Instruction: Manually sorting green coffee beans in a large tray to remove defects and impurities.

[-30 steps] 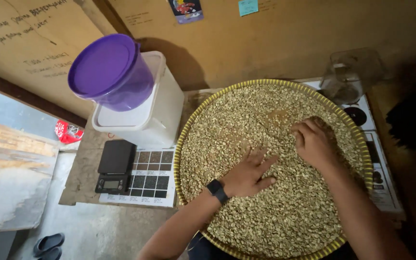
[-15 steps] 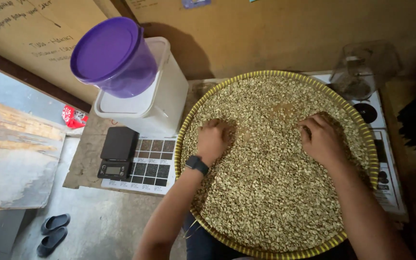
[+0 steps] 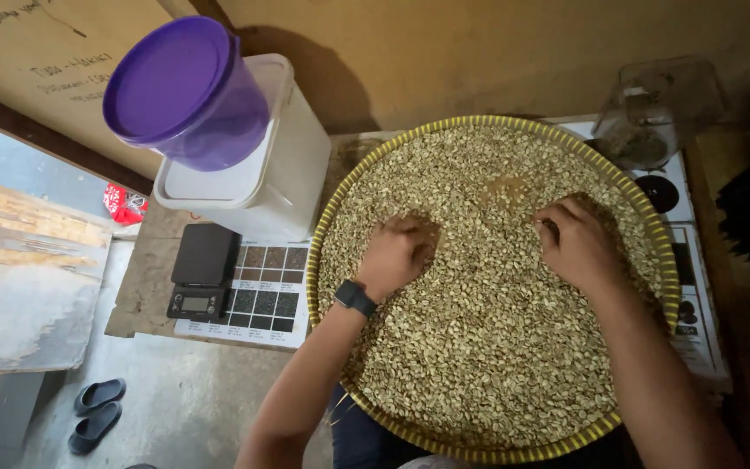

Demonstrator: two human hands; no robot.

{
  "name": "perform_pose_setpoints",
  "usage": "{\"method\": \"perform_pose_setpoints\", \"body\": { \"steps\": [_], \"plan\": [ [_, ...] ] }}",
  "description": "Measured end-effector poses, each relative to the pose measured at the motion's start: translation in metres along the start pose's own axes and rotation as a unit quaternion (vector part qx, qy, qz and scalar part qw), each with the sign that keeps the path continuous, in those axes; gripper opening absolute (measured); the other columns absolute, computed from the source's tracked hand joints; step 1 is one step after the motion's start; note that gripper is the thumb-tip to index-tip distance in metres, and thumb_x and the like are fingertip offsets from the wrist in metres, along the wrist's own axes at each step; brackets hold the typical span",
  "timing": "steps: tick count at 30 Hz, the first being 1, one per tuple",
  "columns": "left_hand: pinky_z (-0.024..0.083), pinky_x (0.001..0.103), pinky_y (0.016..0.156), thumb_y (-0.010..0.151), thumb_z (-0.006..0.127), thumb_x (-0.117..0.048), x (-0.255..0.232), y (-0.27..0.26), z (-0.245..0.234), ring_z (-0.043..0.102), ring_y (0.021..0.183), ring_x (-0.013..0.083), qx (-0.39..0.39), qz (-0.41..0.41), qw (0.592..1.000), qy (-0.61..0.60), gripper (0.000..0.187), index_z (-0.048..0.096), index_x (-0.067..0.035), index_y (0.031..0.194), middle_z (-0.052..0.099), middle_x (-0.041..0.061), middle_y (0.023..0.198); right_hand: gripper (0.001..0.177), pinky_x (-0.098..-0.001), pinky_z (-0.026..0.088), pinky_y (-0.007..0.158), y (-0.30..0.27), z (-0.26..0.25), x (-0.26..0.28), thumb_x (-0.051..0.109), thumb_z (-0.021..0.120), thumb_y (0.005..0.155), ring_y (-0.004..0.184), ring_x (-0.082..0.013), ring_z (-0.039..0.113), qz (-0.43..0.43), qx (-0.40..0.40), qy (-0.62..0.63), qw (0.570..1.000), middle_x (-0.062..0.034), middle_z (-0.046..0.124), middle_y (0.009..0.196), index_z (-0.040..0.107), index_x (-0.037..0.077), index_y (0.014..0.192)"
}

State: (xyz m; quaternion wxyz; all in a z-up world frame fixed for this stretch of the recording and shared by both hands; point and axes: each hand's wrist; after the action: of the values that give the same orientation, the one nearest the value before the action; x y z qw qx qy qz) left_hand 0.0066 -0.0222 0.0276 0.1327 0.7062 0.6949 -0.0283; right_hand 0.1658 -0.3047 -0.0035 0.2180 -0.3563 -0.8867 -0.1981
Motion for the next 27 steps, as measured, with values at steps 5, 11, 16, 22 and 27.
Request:
{"method": "perform_pose_setpoints", "body": {
  "steps": [5,11,16,22,27],
  "plan": [
    [0.053,0.059,0.090,0.094,0.069,-0.029,-0.001,0.003,-0.003,0.068,0.103,0.0345,0.034,-0.014,0.999,-0.011,0.016,0.080,-0.019,0.100,0.071,0.005,0.099,0.021,-0.0467,0.062,0.068,-0.001,0.003,-0.008,0.009,0.061,0.100,0.095,-0.0394,0.070,-0.009,-0.002,-0.017,1.000,-0.0156,0.065,0.107,0.073,0.003,0.116],
    [0.053,0.059,0.089,0.095,0.069,-0.029,-0.008,0.009,-0.002,0.069,0.101,0.0340,0.044,-0.010,0.999,0.016,0.017,0.081,-0.018,0.098,0.073,0.007,0.099,0.022,-0.0481,0.061,0.070,0.001,-0.015,0.012,0.011,0.060,0.102,0.096,-0.0395,0.069,-0.008,0.005,-0.017,1.000,-0.0162,0.066,0.106,0.074,0.002,0.118],
    [0.052,0.056,0.090,0.095,0.067,-0.029,-0.020,0.009,-0.008,0.067,0.101,0.0319,0.038,0.002,0.997,0.069,0.019,0.080,-0.016,0.101,0.071,0.007,0.104,0.020,-0.0464,0.061,0.075,-0.001,-0.014,0.011,0.014,0.065,0.097,0.100,-0.0367,0.069,-0.026,-0.020,-0.039,0.999,-0.0132,0.066,0.105,0.075,0.007,0.113],
    [0.052,0.047,0.085,0.099,0.062,-0.037,-0.028,0.017,-0.010,0.066,0.101,0.0278,-0.010,0.024,0.990,0.140,0.028,0.076,-0.012,0.099,0.068,0.007,0.106,0.023,-0.0498,0.061,0.072,0.002,0.003,-0.005,0.011,0.058,0.103,0.094,-0.0395,0.069,-0.013,0.001,0.004,1.000,-0.0155,0.064,0.106,0.072,0.001,0.119],
    [0.048,0.044,0.089,0.102,0.063,-0.033,-0.028,0.045,0.008,0.063,0.104,0.0262,-0.003,0.052,0.992,0.114,0.023,0.072,-0.012,0.107,0.063,0.004,0.109,0.020,-0.0516,0.061,0.072,0.002,0.023,-0.020,0.014,0.064,0.094,0.095,-0.0427,0.071,-0.034,-0.026,-0.002,0.999,-0.0150,0.066,0.101,0.073,0.009,0.111]
  ]
}}
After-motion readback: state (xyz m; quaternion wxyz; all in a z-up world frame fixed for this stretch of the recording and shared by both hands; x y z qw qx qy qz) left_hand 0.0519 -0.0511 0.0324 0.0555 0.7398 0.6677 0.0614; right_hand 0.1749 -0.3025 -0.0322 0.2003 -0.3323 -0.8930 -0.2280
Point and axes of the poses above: each hand's wrist, its own y-axis towards the middle knuckle, its own z-axis out of the palm, x = y × z
